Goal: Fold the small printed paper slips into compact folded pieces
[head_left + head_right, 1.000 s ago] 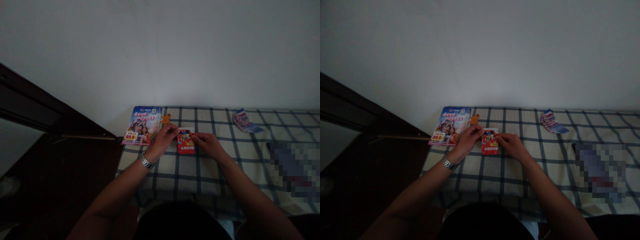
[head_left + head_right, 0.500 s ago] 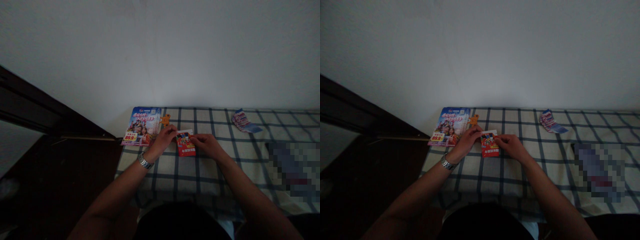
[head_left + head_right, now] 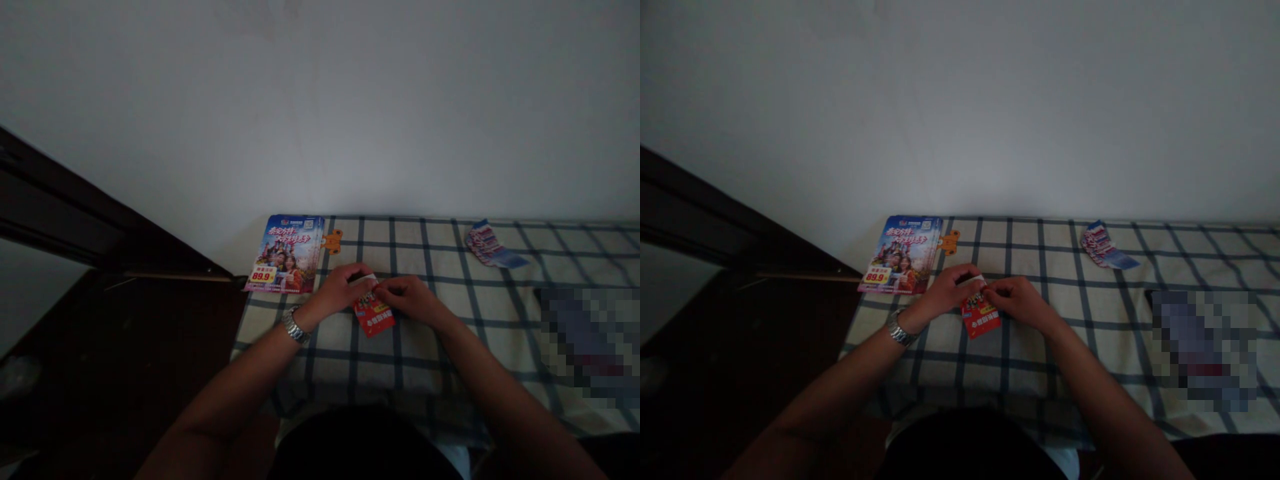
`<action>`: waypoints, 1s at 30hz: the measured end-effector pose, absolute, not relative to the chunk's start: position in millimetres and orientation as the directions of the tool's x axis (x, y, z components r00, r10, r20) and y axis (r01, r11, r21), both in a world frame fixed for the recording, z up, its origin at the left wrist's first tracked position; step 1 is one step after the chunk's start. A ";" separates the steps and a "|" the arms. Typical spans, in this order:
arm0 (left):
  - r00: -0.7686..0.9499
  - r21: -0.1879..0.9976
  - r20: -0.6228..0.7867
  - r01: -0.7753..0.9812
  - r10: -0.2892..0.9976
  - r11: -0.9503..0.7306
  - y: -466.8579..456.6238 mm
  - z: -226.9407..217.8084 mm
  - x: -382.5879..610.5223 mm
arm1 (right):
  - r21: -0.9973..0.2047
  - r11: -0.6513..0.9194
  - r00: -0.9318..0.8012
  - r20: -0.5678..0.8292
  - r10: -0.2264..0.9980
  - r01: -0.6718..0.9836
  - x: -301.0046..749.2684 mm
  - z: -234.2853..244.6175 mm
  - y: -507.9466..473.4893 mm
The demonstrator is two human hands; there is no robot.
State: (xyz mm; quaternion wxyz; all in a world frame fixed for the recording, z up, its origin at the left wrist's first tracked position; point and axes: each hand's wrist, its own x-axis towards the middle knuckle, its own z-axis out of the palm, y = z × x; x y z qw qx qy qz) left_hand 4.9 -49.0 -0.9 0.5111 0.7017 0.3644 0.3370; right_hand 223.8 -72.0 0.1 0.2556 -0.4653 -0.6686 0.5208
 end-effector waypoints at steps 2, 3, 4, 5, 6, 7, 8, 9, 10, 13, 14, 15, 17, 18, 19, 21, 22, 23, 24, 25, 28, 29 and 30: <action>0.492 0.970 0.107 0.139 0.864 -0.199 -49.5 0.2 5.8 | -0.935 0.031 -0.424 -0.131 0.896 0.354 222.3 0.0 -72.0; 0.481 0.972 0.110 0.132 0.870 -0.196 -49.6 0.7 6.1 | -0.934 0.038 -0.413 -0.120 0.903 0.355 221.6 -0.1 -71.8; 0.469 0.972 0.113 0.129 0.876 -0.195 -49.4 1.1 6.4 | -0.933 0.047 -0.401 -0.108 0.910 0.356 221.1 0.0 -71.6; 0.458 0.972 0.115 0.131 0.881 -0.195 -49.2 1.4 6.6 | -0.932 0.058 -0.390 -0.094 0.916 0.359 220.7 0.2 -71.4; 0.446 0.972 0.117 0.133 0.888 -0.195 -49.0 1.5 6.8 | -0.930 0.069 -0.382 -0.080 0.921 0.361 220.4 0.5 -71.2; 0.434 0.971 0.119 0.135 0.893 -0.195 -48.6 1.6 6.8 | -0.928 0.079 -0.376 -0.068 0.924 0.363 220.1 0.8 -71.0; 0.426 0.972 0.118 0.137 0.897 -0.193 -48.3 1.5 6.8 | -0.926 0.087 -0.371 -0.060 0.927 0.368 220.0 1.3 -71.0; 0.416 0.972 0.118 0.138 0.902 -0.191 -48.0 1.4 6.8 | -0.922 0.093 -0.368 -0.057 0.928 0.376 219.9 1.6 -70.9; 0.404 0.972 0.118 0.140 0.907 -0.188 -47.7 1.1 6.8 | -0.918 0.095 -0.365 -0.056 0.929 0.384 220.0 1.8 -70.9; 0.392 0.971 0.114 0.149 0.913 -0.185 -47.0 -0.3 6.7 | -0.907 0.100 -0.363 -0.062 0.930 0.410 220.4 1.0 -70.5; 0.394 0.971 0.113 0.150 0.912 -0.185 -46.9 -1.0 6.6 | -0.904 0.103 -0.369 -0.064 0.927 0.416 220.7 0.1 -70.3; 0.401 0.971 0.111 0.153 0.909 -0.186 -46.8 -1.8 6.6 | -0.900 0.107 -0.376 -0.067 0.924 0.422 221.1 -0.8 -70.0; 0.413 0.967 0.112 0.163 0.904 -0.194 -46.7 -3.2 6.4 | -0.896 0.113 -0.389 -0.071 0.919 0.429 221.9 -2.8 -69.5; 0.416 0.964 0.115 0.171 0.902 -0.202 -46.7 -3.8 6.3 | -0.896 0.114 -0.393 -0.072 0.917 0.430 222.3 -3.7 -69.4; 0.424 0.962 0.117 0.178 0.898 -0.209 -46.8 -4.2 6.1 | -0.897 0.114 -0.396 -0.073 0.915 0.428 222.7 -4.3 -69.5; 0.438 0.957 0.116 0.189 0.891 -0.218 -46.9 -4.6 5.6 | -0.900 0.112 -0.401 -0.074 0.913 0.420 223.1 -4.9 -69.9; 0.446 0.957 0.113 0.191 0.888 -0.218 -47.0 -4.6 5.4 | -0.901 0.110 -0.402 -0.075 0.913 0.420 223.1 -4.9 -70.2; 0.454 0.957 0.110 0.193 0.884 -0.218 -47.1 -4.6 5.1 | -0.900 0.110 -0.402 -0.077 0.912 0.421 223.0 -4.8 -70.5; 0.458 0.956 0.110 0.195 0.882 -0.220 -47.2 -4.5 4.9 | -0.899 0.110 -0.400 -0.076 0.913 0.423 222.9 -4.5 -70.7; 0.457 0.954 0.114 0.197 0.882 -0.225 -47.2 -4.3 4.7 | -0.899 0.112 -0.399 -0.074 0.914 0.424 222.6 -4.3 -70.8; 0.453 0.950 0.134 0.193 0.881 -0.244 -46.9 -3.6 4.2 | -0.905 0.112 -0.396 -0.066 0.916 0.411 222.4 -3.7 -70.6; 0.452 0.951 0.137 0.190 0.882 -0.245 -46.5 -3.1 4.0 | -0.906 0.109 -0.395 -0.068 0.916 0.408 222.7 -3.6 -70.4; 0.449 0.952 0.135 0.187 0.883 -0.241 -46.1 -2.5 3.7 | -0.908 0.103 -0.394 -0.073 0.916 0.407 223.3 -3.4 -70.1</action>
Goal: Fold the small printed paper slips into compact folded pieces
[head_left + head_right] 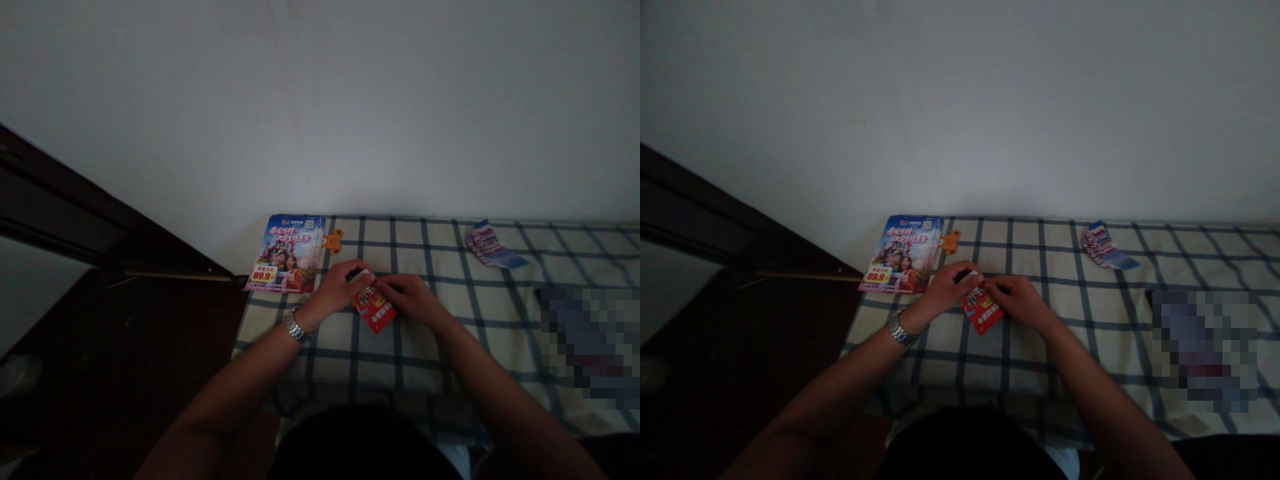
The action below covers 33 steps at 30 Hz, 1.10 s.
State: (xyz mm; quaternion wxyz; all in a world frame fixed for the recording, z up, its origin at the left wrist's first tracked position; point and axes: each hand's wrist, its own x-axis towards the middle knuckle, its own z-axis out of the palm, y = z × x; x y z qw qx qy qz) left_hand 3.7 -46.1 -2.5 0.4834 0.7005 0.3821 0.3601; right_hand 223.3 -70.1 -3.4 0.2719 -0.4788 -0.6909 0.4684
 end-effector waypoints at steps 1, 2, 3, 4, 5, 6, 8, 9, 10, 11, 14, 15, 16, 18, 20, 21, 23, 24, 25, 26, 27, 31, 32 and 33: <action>0.444 0.954 0.131 0.186 0.886 -0.234 -45.6 -1.8 3.2 | -0.909 0.095 -0.396 -0.081 0.915 0.407 224.0 -3.2 -69.8; 0.439 0.956 0.124 0.188 0.890 -0.226 -45.2 -1.0 2.7 | -0.909 0.089 -0.400 -0.089 0.912 0.407 224.9 -2.9 -69.6; 0.433 0.957 0.117 0.191 0.894 -0.218 -44.7 -0.2 2.2 | -0.909 0.087 -0.407 -0.095 0.909 0.407 225.7 -2.4 -69.3; 0.429 0.958 0.112 0.195 0.897 -0.212 -44.3 0.6 1.7 | -0.907 0.091 -0.414 -0.097 0.905 0.412 226.4 -1.8 -69.0; 0.425 0.958 0.109 0.196 0.899 -0.209 -44.1 1.2 1.2 | -0.903 0.098 -0.418 -0.096 0.903 0.419 226.9 -1.1 -68.8; 0.424 0.958 0.109 0.195 0.899 -0.208 -43.9 1.7 0.8 | -0.897 0.107 -0.419 -0.093 0.903 0.429 227.2 -0.4 -68.5; 0.428 0.960 0.110 0.187 0.897 -0.207 -43.9 1.8 0.5 | -0.884 0.121 -0.414 -0.087 0.906 0.451 227.2 0.7 -68.2; 0.431 0.961 0.111 0.184 0.896 -0.208 -43.9 1.5 0.5 | -0.882 0.124 -0.411 -0.085 0.908 0.455 227.0 1.0 -68.2; 0.433 0.961 0.112 0.182 0.895 -0.208 -43.9 1.0 0.6 | -0.882 0.125 -0.408 -0.081 0.909 0.453 226.8 1.0 -68.2; 0.434 0.961 0.110 0.182 0.894 -0.207 -43.9 0.5 0.8 | -0.885 0.125 -0.408 -0.078 0.909 0.449 226.7 0.9 -68.3; 0.429 0.963 0.095 0.188 0.898 -0.192 -43.1 -0.7 1.3 | -0.889 0.124 -0.409 -0.076 0.909 0.441 227.0 0.2 -68.6; 0.428 0.965 0.089 0.187 0.900 -0.185 -42.8 -0.8 1.3 | -0.887 0.123 -0.408 -0.079 0.909 0.446 227.3 -0.2 -68.6; 0.429 0.967 0.084 0.185 0.900 -0.178 -42.3 -0.8 1.2 | -0.883 0.123 -0.407 -0.081 0.910 0.452 227.6 -0.6 -68.4; 0.437 0.969 0.076 0.178 0.896 -0.169 -41.5 -0.4 0.7 | -0.876 0.128 -0.400 -0.079 0.913 0.465 228.1 -1.6 -67.6; 0.459 0.969 0.063 0.183 0.886 -0.164 -41.0 0.1 -0.1 | -0.871 0.133 -0.390 -0.071 0.918 0.473 228.4 -2.9 -66.5; 0.470 0.967 0.056 0.193 0.881 -0.164 -40.9 0.4 -0.6 | -0.871 0.136 -0.384 -0.064 0.921 0.472 228.4 -3.4 -66.0; 0.482 0.961 0.046 0.219 0.875 -0.171 -40.8 1.1 -1.3 | -0.871 0.141 -0.382 -0.056 0.923 0.470 228.3 -4.0 -65.4; 0.481 0.957 0.044 0.231 0.876 -0.176 -40.9 1.6 -1.6 | -0.872 0.143 -0.384 -0.054 0.922 0.468 228.3 -3.9 -65.3; 0.474 0.953 0.047 0.241 0.879 -0.181 -40.9 2.2 -1.8 | -0.873 0.145 -0.390 -0.055 0.919 0.465 228.2 -3.5 -65.3; 0.464 0.951 0.052 0.249 0.885 -0.186 -41.0 2.8 -2.0 | -0.874 0.147 -0.399 -0.057 0.915 0.464 228.3 -3.0 -65.4; 0.454 0.948 0.056 0.255 0.889 -0.189 -41.0 3.5 -2.1 | -0.873 0.149 -0.410 -0.062 0.910 0.464 228.4 -2.4 -65.5; 0.441 0.945 0.045 0.271 0.897 -0.181 -41.0 6.3 -3.0 | -0.872 0.156 -0.452 -0.082 0.888 0.463 229.6 -0.9 -65.8; 0.443 0.945 0.043 0.274 0.895 -0.180 -41.0 6.9 -3.2 | -0.874 0.153 -0.459 -0.087 0.884 0.461 229.9 -0.9 -65.9; 0.446 0.944 0.043 0.276 0.894 -0.183 -41.0 7.4 -3.3 | -0.876 0.147 -0.462 -0.094 0.882 0.459 230.2 -0.9 -66.0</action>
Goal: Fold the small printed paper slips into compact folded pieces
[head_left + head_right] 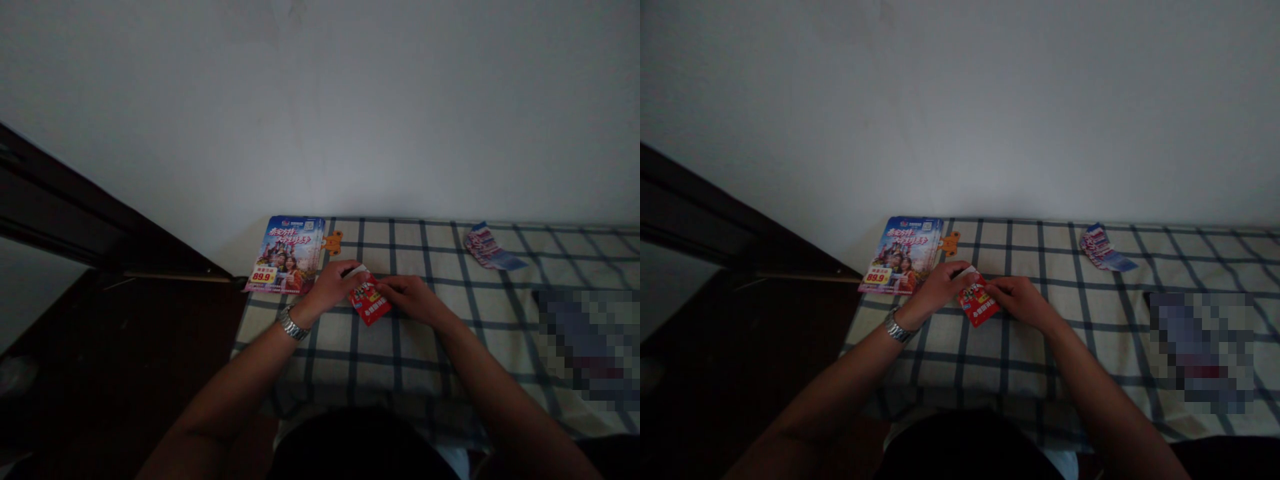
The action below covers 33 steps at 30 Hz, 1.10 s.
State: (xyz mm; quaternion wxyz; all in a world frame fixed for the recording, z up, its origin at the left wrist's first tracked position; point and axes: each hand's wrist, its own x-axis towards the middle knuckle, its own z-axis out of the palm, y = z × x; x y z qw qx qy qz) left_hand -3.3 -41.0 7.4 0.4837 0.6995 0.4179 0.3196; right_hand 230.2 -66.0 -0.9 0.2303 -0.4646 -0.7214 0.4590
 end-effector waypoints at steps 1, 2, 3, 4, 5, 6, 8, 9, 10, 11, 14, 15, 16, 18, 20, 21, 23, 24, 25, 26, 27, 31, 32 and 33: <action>0.448 0.942 0.046 0.277 0.893 -0.188 -41.0 7.7 -3.4 | -0.878 0.141 -0.462 -0.099 0.881 0.458 230.3 -0.9 -66.1; 0.449 0.941 0.050 0.278 0.892 -0.193 -41.0 8.0 -3.4 | -0.879 0.138 -0.460 -0.101 0.882 0.456 230.4 -0.8 -66.3; 0.449 0.940 0.054 0.278 0.892 -0.197 -40.9 8.3 -3.4 | -0.879 0.137 -0.455 -0.098 0.885 0.456 230.3 -0.7 -66.5; 0.449 0.940 0.054 0.278 0.892 -0.197 -40.8 8.5 -3.4 | -0.879 0.139 -0.448 -0.091 0.889 0.455 230.3 -0.6 -66.6; 0.449 0.941 0.052 0.278 0.892 -0.195 -40.7 8.6 -3.4 | -0.879 0.143 -0.442 -0.084 0.893 0.455 230.2 -0.5 -66.7; 0.449 0.940 0.049 0.280 0.892 -0.193 -40.5 8.8 -3.4 | -0.878 0.147 -0.439 -0.078 0.895 0.455 230.2 -0.4 -66.7; 0.436 0.937 0.049 0.291 0.898 -0.192 -40.2 9.2 -3.7 | -0.875 0.153 -0.446 -0.078 0.892 0.459 230.4 -0.6 -66.3; 0.429 0.935 0.051 0.298 0.902 -0.194 -40.0 9.4 -4.0 | -0.873 0.156 -0.455 -0.082 0.886 0.461 230.7 -0.8 -66.0; 0.420 0.931 0.054 0.308 0.906 -0.198 -39.8 9.4 -4.3 | -0.873 0.158 -0.467 -0.087 0.880 0.461 231.0 -1.0 -65.7; 0.413 0.927 0.058 0.316 0.909 -0.203 -39.7 9.4 -4.7 | -0.874 0.160 -0.476 -0.090 0.875 0.459 231.5 -1.0 -65.5; 0.424 0.924 0.060 0.318 0.904 -0.211 -39.4 8.4 -5.6 | -0.874 0.165 -0.491 -0.093 0.866 0.456 232.9 -0.3 -65.2; 0.430 0.925 0.060 0.314 0.901 -0.212 -39.3 7.9 -5.7 | -0.874 0.167 -0.494 -0.093 0.864 0.456 233.3 0.1 -65.3; 0.435 0.927 0.062 0.310 0.898 -0.214 -39.2 7.5 -5.7 | -0.874 0.168 -0.498 -0.094 0.862 0.456 233.6 0.6 -65.4; 0.442 0.929 0.065 0.301 0.895 -0.215 -39.1 6.8 -5.6 | -0.874 0.167 -0.501 -0.097 0.860 0.456 234.3 1.1 -65.6; 0.436 0.932 0.062 0.296 0.898 -0.209 -38.8 6.8 -5.4 | -0.877 0.164 -0.502 -0.099 0.859 0.452 235.2 0.9 -65.3; 0.426 0.933 0.063 0.295 0.902 -0.205 -38.6 7.0 -5.4 | -0.878 0.163 -0.504 -0.099 0.858 0.450 235.9 0.6 -65.0; 0.408 0.932 0.070 0.298 0.910 -0.205 -38.3 7.3 -5.6 | -0.878 0.162 -0.506 -0.102 0.857 0.451 237.8 0.0 -64.3; 0.401 0.930 0.074 0.302 0.913 -0.209 -38.2 7.5 -5.7 | -0.876 0.165 -0.509 -0.103 0.854 0.454 238.9 -0.2 -63.9; 0.399 0.928 0.077 0.307 0.914 -0.212 -38.2 7.5 -5.8 | -0.872 0.171 -0.512 -0.101 0.853 0.458 239.9 -0.3 -63.6; 0.401 0.926 0.077 0.312 0.913 -0.215 -38.1 7.4 -5.8 | -0.868 0.179 -0.513 -0.098 0.852 0.463 240.9 -0.4 -63.3; 0.405 0.924 0.075 0.315 0.911 -0.216 -38.1 7.2 -5.7 | -0.864 0.187 -0.515 -0.095 0.852 0.468 241.6 -0.4 -63.1; 0.406 0.933 0.078 0.293 0.910 -0.210 -37.6 6.1 -5.0 | -0.854 0.200 -0.503 -0.082 0.860 0.481 242.8 -0.8 -62.5; 0.397 0.935 0.081 0.286 0.914 -0.207 -37.4 5.9 -4.9 | -0.856 0.198 -0.500 -0.080 0.862 0.477 242.8 -0.9 -62.3; 0.383 0.937 0.084 0.285 0.920 -0.204 -37.3 5.9 -5.0 | -0.862 0.192 -0.496 -0.078 0.865 0.470 242.8 -1.0 -62.2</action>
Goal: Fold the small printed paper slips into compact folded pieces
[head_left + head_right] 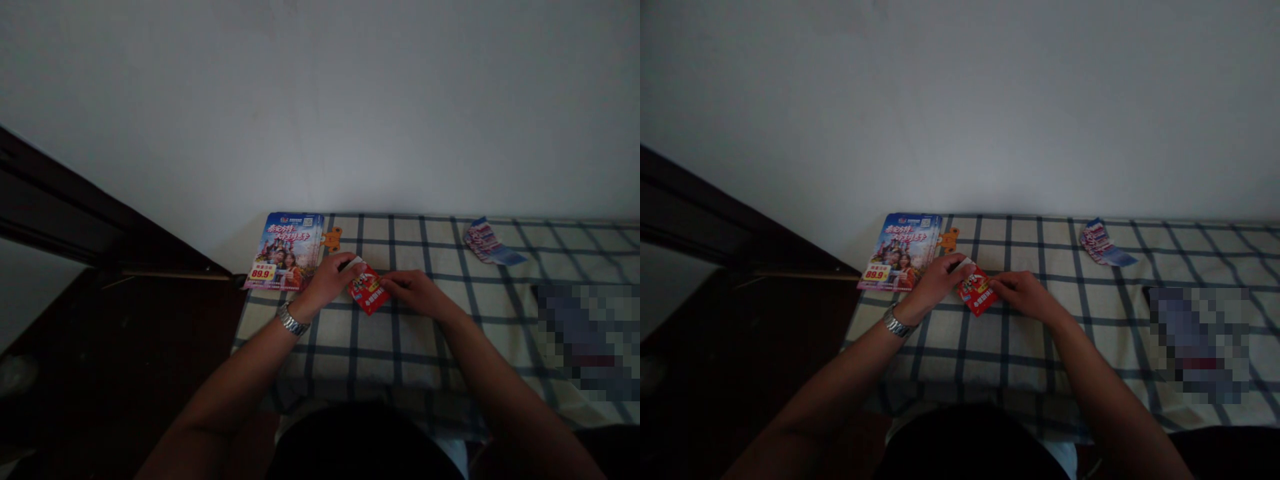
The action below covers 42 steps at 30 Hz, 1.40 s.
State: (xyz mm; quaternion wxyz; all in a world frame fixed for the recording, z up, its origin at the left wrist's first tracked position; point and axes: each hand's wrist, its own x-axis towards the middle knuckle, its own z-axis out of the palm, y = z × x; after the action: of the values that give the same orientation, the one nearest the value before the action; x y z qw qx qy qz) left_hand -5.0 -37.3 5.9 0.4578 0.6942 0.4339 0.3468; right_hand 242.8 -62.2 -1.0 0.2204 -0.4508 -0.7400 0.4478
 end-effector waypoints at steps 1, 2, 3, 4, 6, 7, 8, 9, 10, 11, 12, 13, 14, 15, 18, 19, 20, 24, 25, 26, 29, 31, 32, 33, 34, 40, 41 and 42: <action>0.367 0.936 0.088 0.288 0.926 -0.203 -37.2 5.9 -5.2 | -0.868 0.185 -0.495 -0.078 0.865 0.460 242.9 -1.1 -62.1; 0.353 0.934 0.092 0.294 0.931 -0.203 -37.2 6.1 -5.4 | -0.876 0.175 -0.495 -0.081 0.865 0.449 243.1 -1.0 -62.0; 0.341 0.932 0.096 0.298 0.935 -0.205 -37.3 6.3 -5.6 | -0.883 0.164 -0.495 -0.087 0.864 0.441 243.4 -0.9 -61.8; 0.334 0.932 0.100 0.298 0.937 -0.206 -37.5 6.5 -5.8 | -0.887 0.154 -0.497 -0.094 0.863 0.436 243.7 -0.6 -61.6; 0.334 0.933 0.105 0.293 0.937 -0.209 -37.7 6.6 -5.8 | -0.891 0.147 -0.500 -0.099 0.860 0.430 244.4 0.4 -61.3; 0.337 0.932 0.107 0.293 0.935 -0.212 -37.6 6.5 -5.8 | -0.888 0.151 -0.501 -0.099 0.860 0.434 244.5 1.1 -61.2; 0.340 0.931 0.108 0.295 0.934 -0.215 -37.5 6.1 -5.6 | -0.885 0.156 -0.499 -0.095 0.861 0.439 244.5 2.0 -61.1; 0.345 0.929 0.107 0.299 0.932 -0.217 -37.2 5.5 -5.5 | -0.881 0.161 -0.492 -0.090 0.866 0.444 244.3 2.8 -61.1; 0.348 0.928 0.105 0.303 0.932 -0.217 -36.8 4.8 -5.3 | -0.880 0.162 -0.480 -0.083 0.873 0.446 244.0 3.6 -61.3; 0.347 0.929 0.102 0.302 0.932 -0.214 -36.5 4.0 -5.1 | -0.881 0.159 -0.468 -0.077 0.880 0.445 243.6 4.3 -61.5; 0.344 0.932 0.099 0.296 0.934 -0.208 -36.2 3.1 -4.9 | -0.886 0.152 -0.457 -0.074 0.886 0.439 243.2 4.8 -61.7; 0.335 0.937 0.099 0.285 0.937 -0.201 -36.0 2.3 -4.7 | -0.893 0.140 -0.446 -0.074 0.892 0.428 242.8 5.0 -62.0; 0.324 0.943 0.102 0.271 0.941 -0.195 -36.0 1.6 -4.4 | -0.901 0.123 -0.437 -0.079 0.896 0.415 242.6 4.9 -62.3; 0.314 0.947 0.108 0.256 0.943 -0.194 -36.1 0.9 -4.2 | -0.909 0.105 -0.433 -0.089 0.897 0.404 242.6 4.6 -62.5; 0.306 0.957 0.125 0.213 0.944 -0.195 -37.1 -0.7 -3.5 | -0.919 0.075 -0.426 -0.106 0.899 0.386 243.7 3.1 -62.4; 0.307 0.960 0.124 0.202 0.944 -0.192 -37.4 -1.3 -3.3 | -0.915 0.088 -0.419 -0.094 0.903 0.395 244.3 2.6 -62.2; 0.310 0.963 0.120 0.196 0.943 -0.187 -37.7 -1.9 -3.1 | -0.904 0.110 -0.405 -0.074 0.911 0.413 244.9 2.1 -61.9; 0.351 0.961 0.114 0.198 0.930 -0.193 -37.6 -4.5 -3.5 | -0.844 0.189 -0.300 0.035 0.953 0.502 246.6 1.4 -60.9; 0.367 0.959 0.118 0.198 0.923 -0.202 -37.4 -4.9 -3.8 | -0.841 0.195 -0.286 0.050 0.957 0.504 246.5 1.4 -60.9; 0.380 0.958 0.123 0.195 0.917 -0.209 -37.2 -5.2 -4.1 | -0.845 0.196 -0.280 0.058 0.958 0.497 246.1 1.3 -61.0; 0.392 0.958 0.133 0.186 0.911 -0.220 -37.8 -5.2 -3.9 | -0.874 0.174 -0.280 0.046 0.959 0.454 243.3 1.1 -61.8; 0.394 0.956 0.138 0.185 0.909 -0.226 -39.2 -5.0 -2.4 | -0.886 0.156 -0.276 0.033 0.961 0.437 240.1 0.8 -62.2; 0.400 0.955 0.142 0.186 0.905 -0.232 -40.1 -5.0 -1.3 | -0.889 0.154 -0.275 0.033 0.961 0.431 238.3 0.6 -62.3; 0.412 0.953 0.145 0.185 0.900 -0.238 -41.1 -4.9 -0.1 | -0.892 0.156 -0.276 0.037 0.960 0.425 236.3 0.4 -62.4; 0.424 0.952 0.149 0.183 0.893 -0.246 -42.1 -4.9 1.2 | -0.892 0.164 -0.276 0.046 0.960 0.421 234.5 0.2 -62.5; 0.466 0.934 0.159 0.215 0.871 -0.285 -46.8 -3.6 5.3 | -0.892 0.194 -0.242 0.099 0.965 0.409 226.7 -1.6 -64.2; 0.471 0.931 0.157 0.223 0.868 -0.289 -47.5 -3.1 5.3 | -0.895 0.196 -0.239 0.104 0.965 0.401 226.1 -1.9 -64.8; 0.475 0.928 0.156 0.230 0.866 -0.294 -48.3 -2.7 5.3 | -0.897 0.198 -0.238 0.109 0.965 0.395 225.5 -2.0 -65.4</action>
State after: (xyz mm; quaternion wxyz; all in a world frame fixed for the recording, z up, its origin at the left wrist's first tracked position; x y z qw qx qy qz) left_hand 5.3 -48.3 -2.7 0.4589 0.7260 0.3775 0.3462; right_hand 225.5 -65.4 -2.0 0.3648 -0.4981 -0.6827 0.3908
